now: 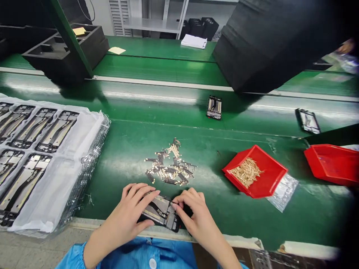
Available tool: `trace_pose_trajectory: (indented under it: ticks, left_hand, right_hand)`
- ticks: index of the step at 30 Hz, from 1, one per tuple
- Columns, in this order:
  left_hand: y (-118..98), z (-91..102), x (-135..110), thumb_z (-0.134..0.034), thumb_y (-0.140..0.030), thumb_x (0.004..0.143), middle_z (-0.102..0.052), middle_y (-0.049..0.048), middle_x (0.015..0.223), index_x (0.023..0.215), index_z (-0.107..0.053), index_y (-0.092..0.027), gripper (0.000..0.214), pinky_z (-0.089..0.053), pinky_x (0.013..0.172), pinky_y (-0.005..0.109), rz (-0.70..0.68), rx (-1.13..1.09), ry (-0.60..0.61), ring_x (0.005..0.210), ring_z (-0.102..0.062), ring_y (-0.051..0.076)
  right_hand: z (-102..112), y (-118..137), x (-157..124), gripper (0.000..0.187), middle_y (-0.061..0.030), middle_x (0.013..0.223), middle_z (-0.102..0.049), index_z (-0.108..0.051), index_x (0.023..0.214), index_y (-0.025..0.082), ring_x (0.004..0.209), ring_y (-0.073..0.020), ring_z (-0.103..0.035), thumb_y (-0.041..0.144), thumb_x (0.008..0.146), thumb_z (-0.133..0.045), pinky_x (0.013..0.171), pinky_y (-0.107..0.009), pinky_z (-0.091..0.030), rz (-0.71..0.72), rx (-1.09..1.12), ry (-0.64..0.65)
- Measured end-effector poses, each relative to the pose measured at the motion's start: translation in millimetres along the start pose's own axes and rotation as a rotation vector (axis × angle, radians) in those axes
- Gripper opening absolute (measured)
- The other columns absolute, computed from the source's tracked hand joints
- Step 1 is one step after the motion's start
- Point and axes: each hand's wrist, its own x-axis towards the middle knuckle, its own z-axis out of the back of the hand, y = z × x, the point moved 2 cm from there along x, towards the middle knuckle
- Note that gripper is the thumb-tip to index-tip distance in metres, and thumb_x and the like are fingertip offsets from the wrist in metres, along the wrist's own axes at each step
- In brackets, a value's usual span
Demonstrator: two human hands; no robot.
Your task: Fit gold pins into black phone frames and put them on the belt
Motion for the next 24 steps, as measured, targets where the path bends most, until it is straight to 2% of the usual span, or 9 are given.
trace_pose_trajectory:
  ticks: [13, 18, 24]
  left_hand:
    - [2.2, -2.0, 1.4, -0.089, -0.022, 0.089, -0.059, 0.0116, 0.156, 0.162, -0.04, -0.03, 0.088, -0.038, 0.117, 0.057, 0.015, -0.005, 0.02, 0.142, -0.05, 0.036]
    - [0.5, 0.1, 2.5, -0.086, -0.022, 0.092, -0.059, 0.0122, 0.156, 0.162, -0.04, -0.03, 0.084, -0.038, 0.116, 0.058, 0.017, -0.008, 0.023, 0.142, -0.05, 0.037]
    - [-1.2, 2.6, 3.8, -0.091, -0.021, 0.087, -0.06, 0.0125, 0.156, 0.162, -0.04, -0.03, 0.091, -0.038, 0.115, 0.058, 0.007, 0.001, 0.028, 0.141, -0.052, 0.037]
  right_hand:
    - [-1.4, -2.1, -0.2, 0.015, -0.0001, 0.079, -0.062, -0.067, 0.095, 0.024, 0.083, -0.0221, -0.056, 0.024, 0.109, -0.06, 0.079, -0.039, -0.035, -0.009, -0.007, -0.015]
    - [-0.7, 0.2, 0.5, 0.015, 0.0002, 0.078, -0.062, -0.068, 0.095, 0.024, 0.08, -0.0212, -0.056, 0.024, 0.108, -0.061, 0.077, -0.038, -0.036, 0.038, -0.031, -0.046]
    - [-9.5, 0.5, -3.6, 0.014, -0.001, 0.08, -0.06, -0.064, 0.097, 0.023, 0.081, -0.0209, -0.055, 0.02, 0.109, -0.057, 0.075, -0.037, -0.036, 0.111, -0.101, -0.119]
